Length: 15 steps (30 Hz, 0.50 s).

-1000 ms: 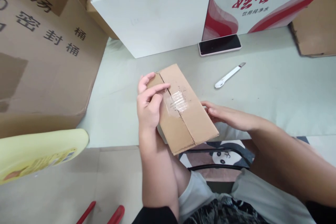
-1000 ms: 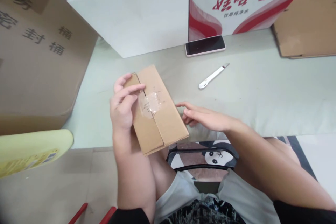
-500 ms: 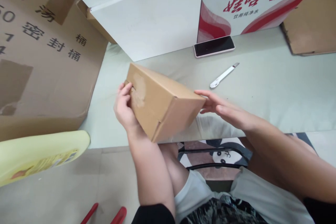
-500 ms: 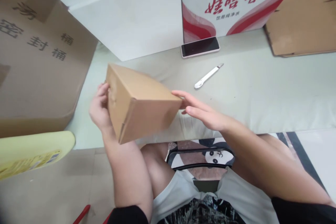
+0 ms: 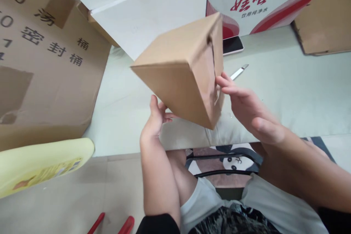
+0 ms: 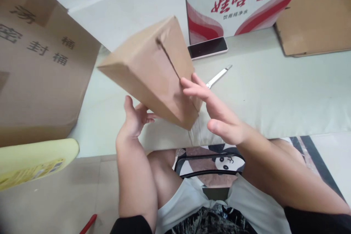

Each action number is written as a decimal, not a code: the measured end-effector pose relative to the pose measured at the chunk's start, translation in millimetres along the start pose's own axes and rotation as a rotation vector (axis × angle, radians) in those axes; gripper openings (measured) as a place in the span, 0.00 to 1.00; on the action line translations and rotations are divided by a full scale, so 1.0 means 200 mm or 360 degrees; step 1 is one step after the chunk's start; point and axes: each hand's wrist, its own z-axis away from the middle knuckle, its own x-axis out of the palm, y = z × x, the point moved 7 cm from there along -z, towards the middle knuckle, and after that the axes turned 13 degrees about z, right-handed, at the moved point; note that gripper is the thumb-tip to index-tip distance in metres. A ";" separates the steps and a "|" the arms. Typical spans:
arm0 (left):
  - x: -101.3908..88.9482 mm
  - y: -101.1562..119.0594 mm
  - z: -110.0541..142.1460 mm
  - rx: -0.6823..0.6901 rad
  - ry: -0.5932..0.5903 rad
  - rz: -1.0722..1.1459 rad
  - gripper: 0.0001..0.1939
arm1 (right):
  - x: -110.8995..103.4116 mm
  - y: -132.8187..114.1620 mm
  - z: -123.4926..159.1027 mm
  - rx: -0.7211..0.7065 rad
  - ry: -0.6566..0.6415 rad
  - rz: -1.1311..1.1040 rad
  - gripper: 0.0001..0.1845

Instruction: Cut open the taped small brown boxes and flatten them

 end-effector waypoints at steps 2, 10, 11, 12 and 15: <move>0.04 -0.04 0.02 -0.0181 -0.0130 -0.0195 0.58 | -0.03 -0.01 0.00 0.0011 0.0004 0.0110 0.32; 0.01 -0.09 0.01 -0.0325 -0.0054 -0.0411 0.47 | -0.08 -0.04 -0.01 -0.0069 0.0098 0.0543 0.22; 0.00 -0.09 0.01 -0.0333 -0.0019 -0.0435 0.45 | -0.08 -0.04 -0.02 -0.0075 0.0124 0.0653 0.20; -0.01 -0.09 0.00 -0.0324 0.0017 -0.0436 0.43 | -0.08 -0.04 -0.02 -0.0086 0.0135 0.0741 0.19; -0.04 -0.06 -0.01 -0.0206 0.0136 -0.0300 0.35 | -0.06 -0.02 -0.03 -0.0063 0.0101 0.0858 0.17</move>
